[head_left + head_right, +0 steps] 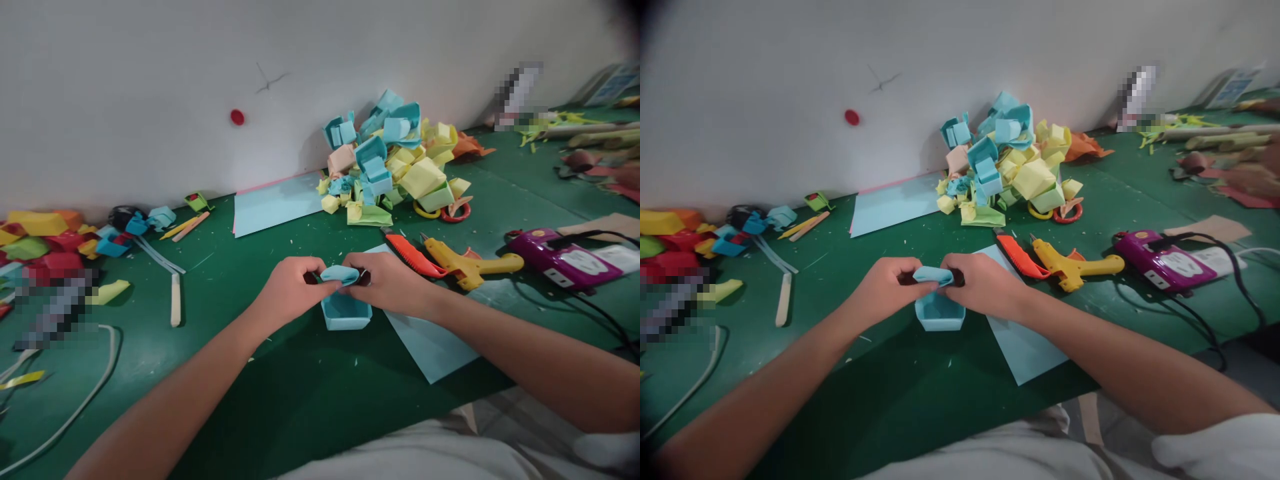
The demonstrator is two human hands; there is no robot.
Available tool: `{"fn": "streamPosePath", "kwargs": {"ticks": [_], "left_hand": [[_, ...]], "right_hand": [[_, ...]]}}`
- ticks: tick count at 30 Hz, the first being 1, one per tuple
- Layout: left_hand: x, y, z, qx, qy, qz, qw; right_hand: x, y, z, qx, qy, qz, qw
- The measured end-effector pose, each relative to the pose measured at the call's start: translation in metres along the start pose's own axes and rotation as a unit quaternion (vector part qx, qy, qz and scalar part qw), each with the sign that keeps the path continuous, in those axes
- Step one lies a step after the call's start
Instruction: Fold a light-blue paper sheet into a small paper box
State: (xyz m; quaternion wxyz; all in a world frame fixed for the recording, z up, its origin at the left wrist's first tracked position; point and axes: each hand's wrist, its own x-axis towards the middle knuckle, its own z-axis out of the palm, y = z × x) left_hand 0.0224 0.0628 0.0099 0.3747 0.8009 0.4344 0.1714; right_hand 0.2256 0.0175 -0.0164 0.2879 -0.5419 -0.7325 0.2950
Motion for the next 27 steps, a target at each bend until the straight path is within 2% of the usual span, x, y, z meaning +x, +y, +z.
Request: {"fn": "streamPosePath", "kwargs": {"ticks": [2,5,7,12,16,20,24,27], "left_hand": [[0.002,-0.003,0.002,-0.056,-0.019,-0.019,0.998],[0.003,-0.005,0.004,-0.113,-0.041,-0.009,0.993],[0.003,-0.006,0.004,-0.097,-0.037,0.012,0.995],[0.000,-0.005,0.002,0.017,0.021,0.040,0.999],[-0.003,-0.002,0.001,0.015,0.008,0.045,0.999],[-0.005,-0.001,0.004,0.027,0.025,0.058,0.998],[-0.006,-0.002,0.007,-0.009,0.045,0.057,0.997],[-0.006,-0.002,0.008,-0.038,0.039,0.047,0.997]], "right_hand": [[0.000,-0.001,0.000,-0.002,0.000,0.000,1.000],[0.001,0.000,0.000,-0.008,0.009,0.010,1.000],[0.001,0.001,-0.001,-0.009,0.014,0.013,1.000],[0.003,0.002,-0.002,-0.021,0.008,0.023,0.999],[0.002,0.002,-0.002,-0.022,0.006,0.013,1.000],[0.001,0.000,-0.007,-0.008,0.008,-0.016,1.000],[0.001,-0.002,-0.012,-0.021,0.020,-0.002,1.000],[0.002,-0.001,-0.014,-0.025,0.023,0.010,0.999]]}}
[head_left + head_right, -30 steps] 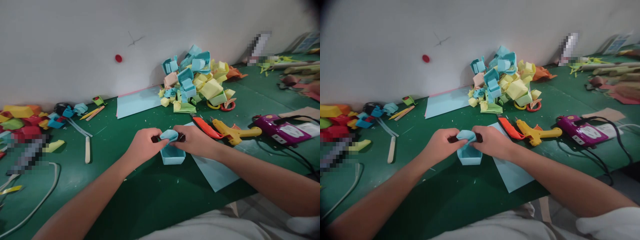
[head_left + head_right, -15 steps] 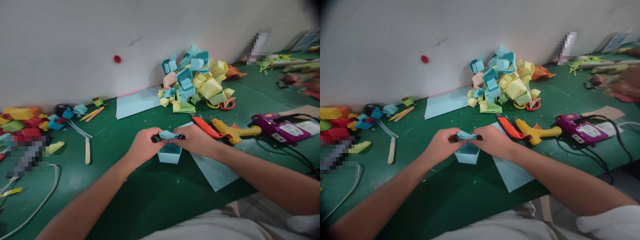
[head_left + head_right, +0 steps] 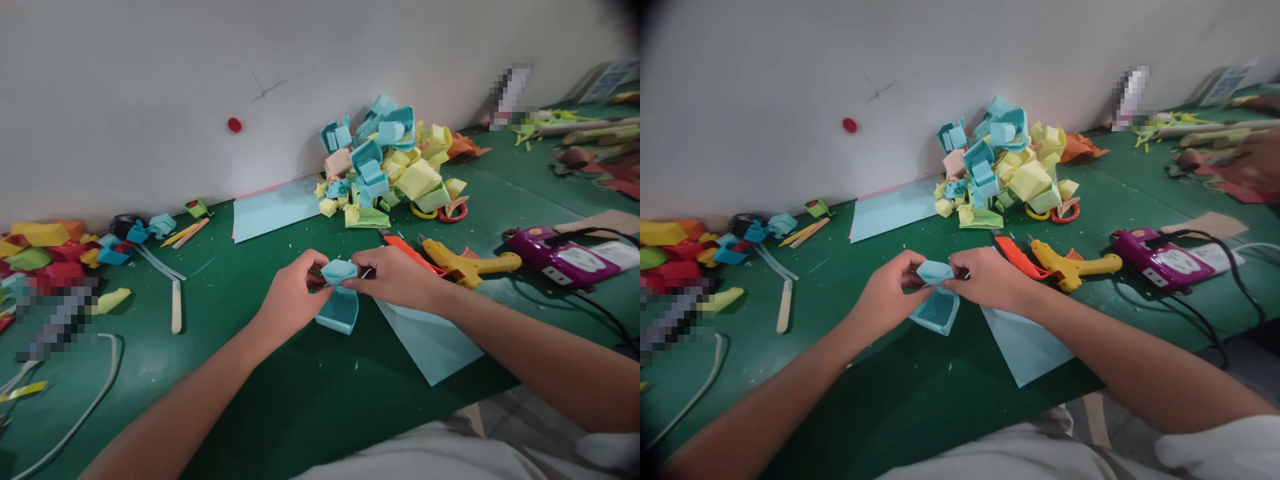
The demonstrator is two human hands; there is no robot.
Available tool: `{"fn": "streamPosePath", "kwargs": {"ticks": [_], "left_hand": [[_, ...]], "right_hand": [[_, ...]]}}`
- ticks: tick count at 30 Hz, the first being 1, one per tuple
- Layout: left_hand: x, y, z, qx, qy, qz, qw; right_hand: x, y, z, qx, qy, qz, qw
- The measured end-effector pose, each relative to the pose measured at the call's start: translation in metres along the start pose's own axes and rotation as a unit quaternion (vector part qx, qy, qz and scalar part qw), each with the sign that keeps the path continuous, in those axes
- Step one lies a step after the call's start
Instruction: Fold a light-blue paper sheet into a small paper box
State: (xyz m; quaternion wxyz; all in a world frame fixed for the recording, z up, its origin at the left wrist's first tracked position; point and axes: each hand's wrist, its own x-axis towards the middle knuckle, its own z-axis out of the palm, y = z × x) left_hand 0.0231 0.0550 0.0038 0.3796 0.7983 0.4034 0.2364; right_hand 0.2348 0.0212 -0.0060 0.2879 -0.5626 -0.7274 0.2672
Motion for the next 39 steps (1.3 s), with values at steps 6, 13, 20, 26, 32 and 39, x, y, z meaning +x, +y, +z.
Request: {"fn": "streamPosePath", "kwargs": {"ticks": [6,13,20,26,32,39], "left_hand": [[0.000,-0.001,0.001,0.003,-0.002,-0.007,1.000],[0.000,0.000,0.000,0.016,0.001,-0.016,1.000],[-0.002,0.002,0.001,0.014,0.014,-0.006,1.000],[-0.002,0.003,0.000,0.046,0.011,0.002,0.999],[0.001,-0.002,-0.001,0.103,-0.022,0.020,0.994],[0.000,0.000,0.000,0.143,-0.005,-0.006,0.990]], "right_hand": [[0.003,0.006,-0.004,0.081,-0.043,0.015,0.996],[0.000,0.005,-0.006,0.088,-0.069,-0.022,0.994],[-0.003,-0.004,-0.001,0.108,-0.022,-0.042,0.993],[-0.001,-0.002,0.000,0.063,0.022,-0.011,0.998],[0.002,-0.002,-0.002,0.036,0.024,0.011,0.999],[-0.004,-0.007,0.002,0.057,-0.060,0.022,0.996]]}}
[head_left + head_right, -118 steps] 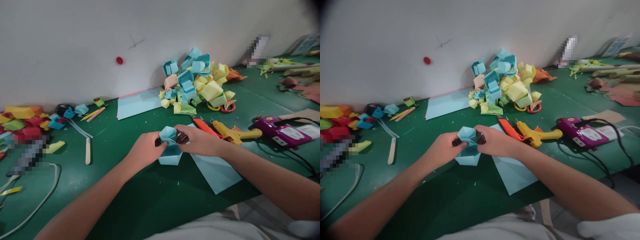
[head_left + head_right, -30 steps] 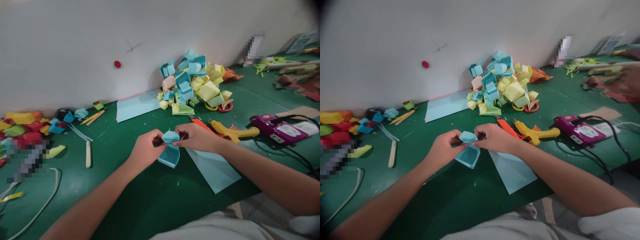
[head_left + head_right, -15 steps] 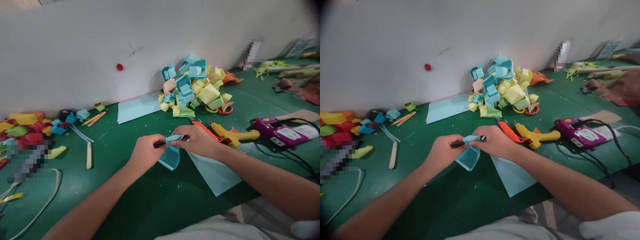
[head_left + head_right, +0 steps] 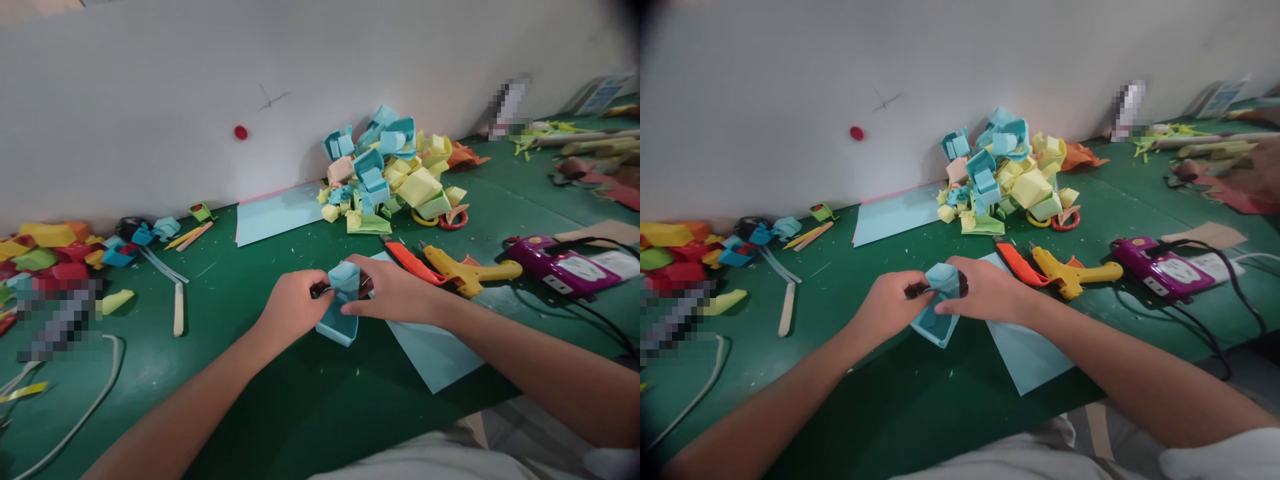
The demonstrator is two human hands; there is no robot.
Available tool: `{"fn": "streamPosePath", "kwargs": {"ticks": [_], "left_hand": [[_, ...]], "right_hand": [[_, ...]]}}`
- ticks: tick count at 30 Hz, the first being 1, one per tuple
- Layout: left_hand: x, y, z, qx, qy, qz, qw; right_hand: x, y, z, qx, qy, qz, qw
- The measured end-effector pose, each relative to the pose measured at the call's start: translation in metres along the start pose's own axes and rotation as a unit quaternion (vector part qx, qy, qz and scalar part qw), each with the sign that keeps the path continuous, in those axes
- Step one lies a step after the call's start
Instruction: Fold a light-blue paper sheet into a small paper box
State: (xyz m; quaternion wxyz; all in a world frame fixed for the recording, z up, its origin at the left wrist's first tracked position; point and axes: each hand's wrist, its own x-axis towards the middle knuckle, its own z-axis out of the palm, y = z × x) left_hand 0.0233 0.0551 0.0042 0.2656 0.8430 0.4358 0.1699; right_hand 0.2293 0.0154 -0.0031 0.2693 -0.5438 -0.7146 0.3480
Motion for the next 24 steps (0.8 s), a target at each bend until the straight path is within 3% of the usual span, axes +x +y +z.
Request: {"fn": "streamPosePath", "kwargs": {"ticks": [4,10,17,24], "left_hand": [[-0.001,0.004,-0.003,0.022,-0.009,0.008,1.000],[0.000,0.010,-0.011,0.042,-0.075,0.016,0.996],[0.003,0.012,-0.017,0.054,-0.028,0.033,0.998],[0.008,0.009,-0.022,0.030,-0.060,-0.005,0.998]], "right_hand": [[0.000,0.002,0.004,0.032,0.025,0.005,0.999],[0.002,0.007,0.007,0.062,0.038,-0.021,0.997],[0.004,0.007,0.007,0.022,0.058,-0.039,0.997],[0.003,0.011,0.010,0.031,0.055,-0.093,0.994]]}}
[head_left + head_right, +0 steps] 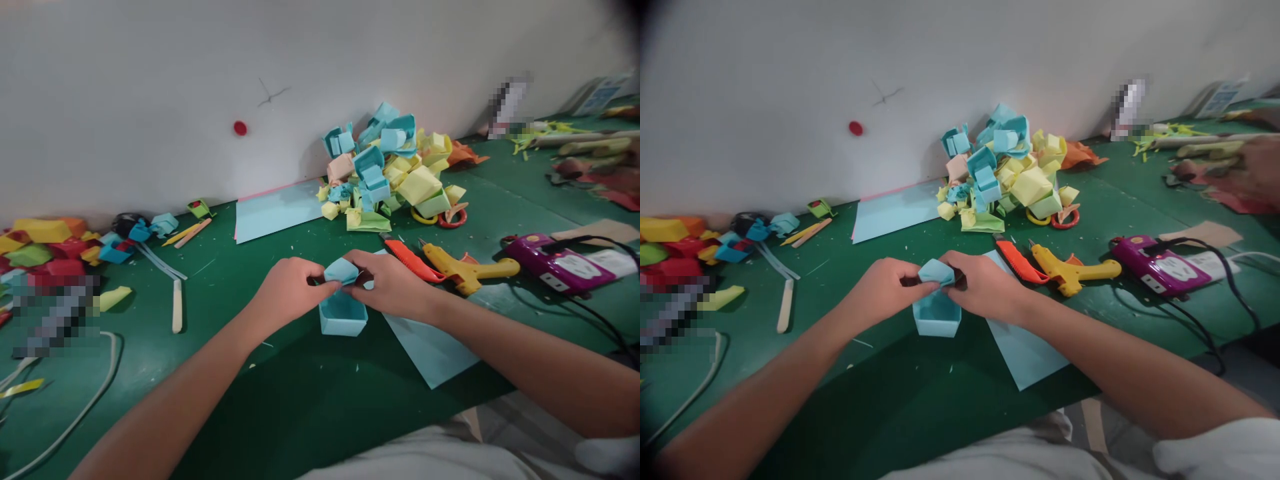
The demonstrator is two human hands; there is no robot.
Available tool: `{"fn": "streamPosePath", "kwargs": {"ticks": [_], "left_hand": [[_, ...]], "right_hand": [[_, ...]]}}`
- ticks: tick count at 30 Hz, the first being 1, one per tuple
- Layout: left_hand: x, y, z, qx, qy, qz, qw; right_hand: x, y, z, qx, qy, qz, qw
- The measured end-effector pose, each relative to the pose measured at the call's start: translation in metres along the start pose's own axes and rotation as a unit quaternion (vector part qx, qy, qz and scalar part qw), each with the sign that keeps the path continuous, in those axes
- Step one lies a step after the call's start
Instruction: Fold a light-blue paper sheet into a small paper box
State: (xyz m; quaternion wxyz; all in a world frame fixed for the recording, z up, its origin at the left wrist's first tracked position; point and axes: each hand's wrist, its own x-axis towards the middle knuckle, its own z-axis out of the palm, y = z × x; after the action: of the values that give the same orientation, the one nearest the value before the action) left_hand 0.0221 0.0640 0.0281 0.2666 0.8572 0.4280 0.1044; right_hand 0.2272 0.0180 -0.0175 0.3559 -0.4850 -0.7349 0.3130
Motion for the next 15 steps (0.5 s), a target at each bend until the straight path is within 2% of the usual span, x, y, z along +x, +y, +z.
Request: {"fn": "streamPosePath", "kwargs": {"ticks": [4,7,15], "left_hand": [[0.0010,-0.0013,0.0004,-0.040,0.019,0.016,0.999],[0.0011,-0.0011,0.0010,-0.031,0.044,0.023,0.998],[0.0022,-0.0007,0.0018,-0.029,0.033,0.010,0.999]], "right_hand": [[0.0006,0.0003,-0.0027,-0.025,0.003,-0.001,1.000],[0.0011,0.0026,-0.0032,-0.029,-0.006,-0.012,0.999],[-0.0015,0.0047,-0.0007,-0.037,-0.003,-0.037,0.999]]}}
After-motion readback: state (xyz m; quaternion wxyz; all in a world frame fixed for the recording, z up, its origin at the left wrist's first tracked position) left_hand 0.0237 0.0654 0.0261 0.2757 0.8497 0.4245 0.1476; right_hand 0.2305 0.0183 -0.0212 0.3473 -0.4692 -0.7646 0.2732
